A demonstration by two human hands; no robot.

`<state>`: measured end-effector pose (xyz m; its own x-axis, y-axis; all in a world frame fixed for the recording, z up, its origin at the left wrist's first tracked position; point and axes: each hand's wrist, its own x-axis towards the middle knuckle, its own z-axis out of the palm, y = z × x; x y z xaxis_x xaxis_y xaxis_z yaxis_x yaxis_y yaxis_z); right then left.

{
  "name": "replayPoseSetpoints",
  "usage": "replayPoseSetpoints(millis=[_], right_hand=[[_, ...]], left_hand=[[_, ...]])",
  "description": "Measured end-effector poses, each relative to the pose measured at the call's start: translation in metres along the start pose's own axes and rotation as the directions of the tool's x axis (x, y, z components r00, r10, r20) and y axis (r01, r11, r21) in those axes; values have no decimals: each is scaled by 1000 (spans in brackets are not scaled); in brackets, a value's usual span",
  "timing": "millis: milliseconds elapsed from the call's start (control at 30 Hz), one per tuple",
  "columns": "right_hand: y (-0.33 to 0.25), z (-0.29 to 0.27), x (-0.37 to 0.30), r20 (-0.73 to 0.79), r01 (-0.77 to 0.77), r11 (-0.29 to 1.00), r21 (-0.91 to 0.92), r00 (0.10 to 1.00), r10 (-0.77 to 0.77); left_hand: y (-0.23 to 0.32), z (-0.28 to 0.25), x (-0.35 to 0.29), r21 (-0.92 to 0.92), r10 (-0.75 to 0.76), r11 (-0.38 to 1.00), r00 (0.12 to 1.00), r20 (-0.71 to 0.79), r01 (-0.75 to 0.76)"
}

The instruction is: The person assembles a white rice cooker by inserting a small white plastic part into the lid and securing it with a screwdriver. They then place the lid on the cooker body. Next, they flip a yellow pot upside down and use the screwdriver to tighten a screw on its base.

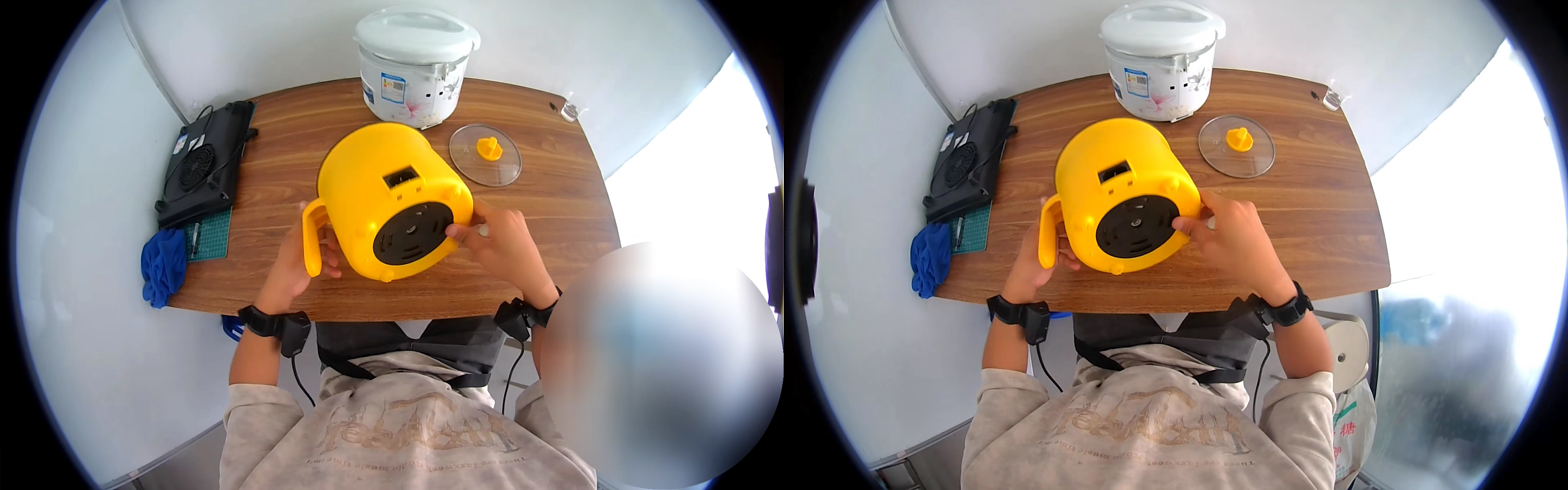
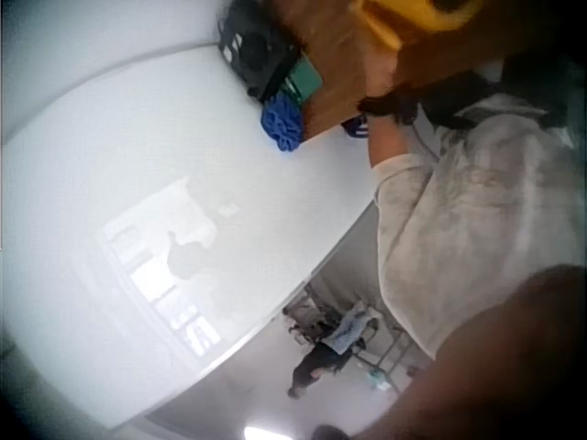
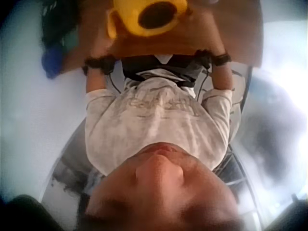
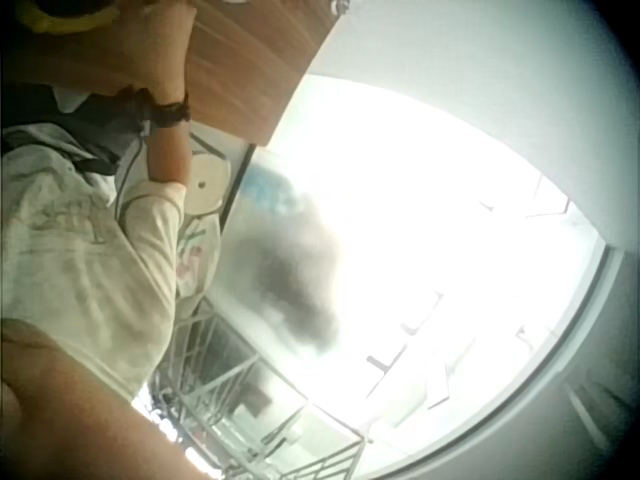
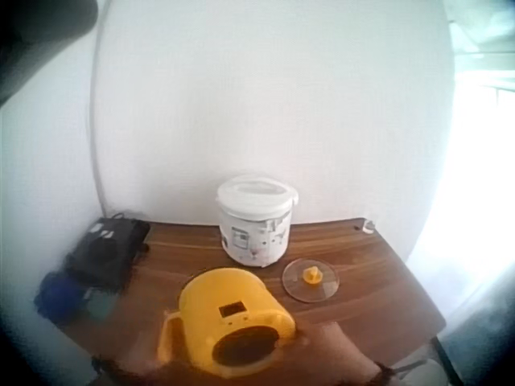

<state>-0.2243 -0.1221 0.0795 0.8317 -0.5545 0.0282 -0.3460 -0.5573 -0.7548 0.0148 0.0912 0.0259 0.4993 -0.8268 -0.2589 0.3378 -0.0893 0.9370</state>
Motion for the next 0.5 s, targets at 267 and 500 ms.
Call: replayPoseSetpoints(millis=[267, 500], right_hand=[[15, -8, 25, -6, 12, 999, -38, 1000, -12], [19, -9, 44, 53, -110, 984, -142, 992, 119]], left_hand=[[-13, 2, 6, 511, 104, 852, 993, 48, -113], [-20, 7, 1, 603, -203, 789, 976, 80, 115]])
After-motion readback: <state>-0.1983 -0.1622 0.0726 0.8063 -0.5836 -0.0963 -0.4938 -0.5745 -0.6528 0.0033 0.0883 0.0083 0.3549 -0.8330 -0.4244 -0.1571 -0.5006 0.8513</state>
